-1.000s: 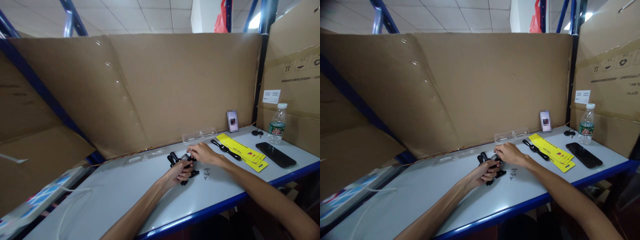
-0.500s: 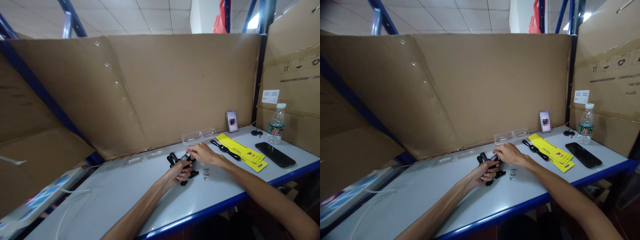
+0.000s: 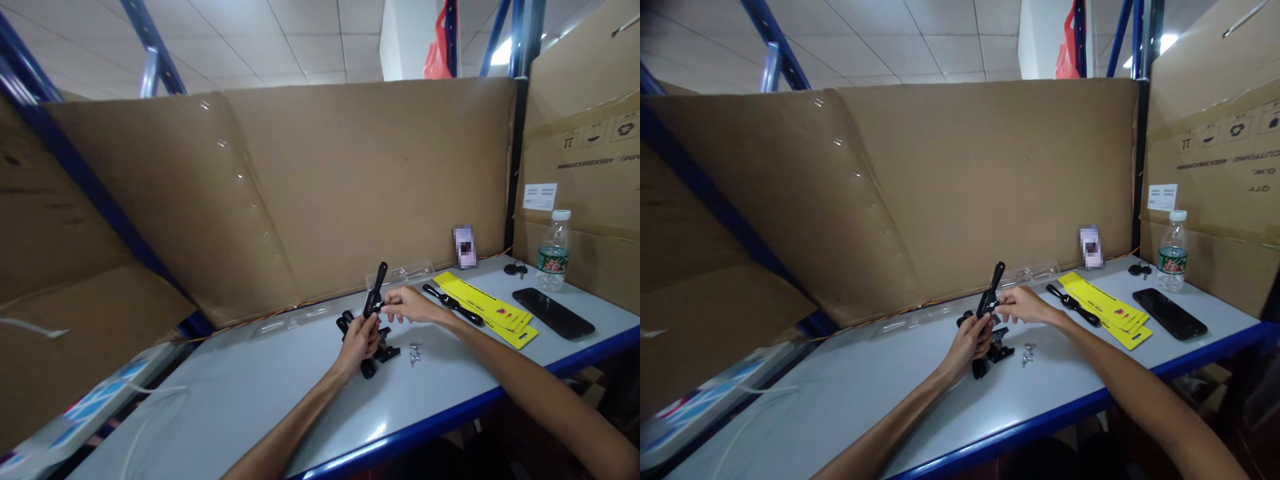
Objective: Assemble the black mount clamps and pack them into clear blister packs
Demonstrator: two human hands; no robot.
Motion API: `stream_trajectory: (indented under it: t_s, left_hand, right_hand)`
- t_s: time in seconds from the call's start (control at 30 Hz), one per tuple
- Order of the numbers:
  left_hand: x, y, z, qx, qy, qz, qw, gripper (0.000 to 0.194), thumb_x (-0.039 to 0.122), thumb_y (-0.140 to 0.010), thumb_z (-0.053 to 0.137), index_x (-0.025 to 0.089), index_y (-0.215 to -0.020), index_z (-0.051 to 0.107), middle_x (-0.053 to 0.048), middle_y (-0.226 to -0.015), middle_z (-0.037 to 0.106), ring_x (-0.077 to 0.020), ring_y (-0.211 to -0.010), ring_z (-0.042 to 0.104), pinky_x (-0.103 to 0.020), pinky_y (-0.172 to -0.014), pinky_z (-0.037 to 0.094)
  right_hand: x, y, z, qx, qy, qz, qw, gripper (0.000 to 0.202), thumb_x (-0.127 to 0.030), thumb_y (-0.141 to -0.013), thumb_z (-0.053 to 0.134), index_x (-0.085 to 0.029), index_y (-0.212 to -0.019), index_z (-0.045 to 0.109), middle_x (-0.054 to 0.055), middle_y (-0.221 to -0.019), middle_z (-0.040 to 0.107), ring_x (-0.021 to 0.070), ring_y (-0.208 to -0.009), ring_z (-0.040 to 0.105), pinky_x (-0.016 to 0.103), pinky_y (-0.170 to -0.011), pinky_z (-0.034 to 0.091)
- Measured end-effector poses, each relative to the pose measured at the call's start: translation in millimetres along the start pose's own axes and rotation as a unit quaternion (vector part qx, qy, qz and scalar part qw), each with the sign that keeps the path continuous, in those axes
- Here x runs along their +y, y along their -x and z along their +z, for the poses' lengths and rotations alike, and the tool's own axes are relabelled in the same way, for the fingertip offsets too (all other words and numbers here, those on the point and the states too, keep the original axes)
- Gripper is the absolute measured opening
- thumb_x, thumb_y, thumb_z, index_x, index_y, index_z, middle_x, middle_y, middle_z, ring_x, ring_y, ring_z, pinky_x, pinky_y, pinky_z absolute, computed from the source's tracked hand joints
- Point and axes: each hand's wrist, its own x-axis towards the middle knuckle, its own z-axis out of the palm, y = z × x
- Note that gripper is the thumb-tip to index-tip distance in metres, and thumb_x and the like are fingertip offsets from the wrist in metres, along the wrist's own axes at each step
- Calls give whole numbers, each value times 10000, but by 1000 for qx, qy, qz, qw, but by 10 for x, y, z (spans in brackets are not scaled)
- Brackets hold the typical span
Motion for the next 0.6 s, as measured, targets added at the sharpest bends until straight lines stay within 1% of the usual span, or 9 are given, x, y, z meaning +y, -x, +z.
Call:
stream_trajectory:
  t_s: [0.07, 0.17, 0.27, 0.33, 0.43, 0.6]
  left_hand:
    - [-13, -6, 3, 0, -8, 14, 1000, 577, 690, -686, 741, 222, -762, 413, 135, -504, 274, -23, -366, 204, -164, -353, 114]
    - [-25, -20, -3, -2, -23, 38, 999, 574, 705, -701, 721, 214, -765, 431, 130, -514, 273, -24, -375, 218, -164, -358, 128]
    - [-28, -38, -25, -5, -45, 48, 998, 570, 717, -712, 702, 203, -787, 465, 124, -528, 273, -27, -387, 221, -165, -361, 122]
    - [-25, -42, -42, -8, -50, 41, 998, 571, 723, -716, 693, 205, -794, 465, 120, -541, 279, -26, -392, 217, -164, -363, 110]
    - [-11, -31, -61, -22, -48, 13, 999, 563, 728, -736, 671, 215, -800, 447, 118, -553, 284, -28, -389, 212, -160, -360, 89]
    - [25, -16, -93, -52, -44, -20, 997, 577, 739, -732, 664, 222, -791, 415, 123, -558, 296, -25, -375, 221, -153, -348, 91]
  right_hand:
    - [12, -12, 25, -4, -31, -4, 999, 180, -285, -848, 605, -173, -715, 557, -5, -650, 673, 89, -475, 525, 169, -384, 346]
    - [41, -35, 63, -4, -72, -10, 997, 218, -317, -827, 613, -168, -679, 556, 2, -636, 672, 83, -466, 525, 164, -377, 369]
    - [82, -57, 115, 14, -96, -10, 995, 222, -331, -808, 622, -168, -673, 557, 10, -639, 676, 87, -480, 538, 159, -372, 372]
    - [106, -65, 155, 32, -100, -6, 994, 208, -321, -801, 622, -172, -676, 549, 10, -641, 678, 86, -484, 539, 152, -371, 362]
    - [126, -61, 200, 53, -96, -5, 994, 189, -306, -801, 612, -177, -685, 538, 1, -631, 672, 82, -474, 528, 153, -377, 350]
    - [134, -35, 230, 60, -74, -22, 995, 194, -300, -814, 591, -176, -673, 541, -6, -591, 652, 80, -446, 500, 175, -411, 361]
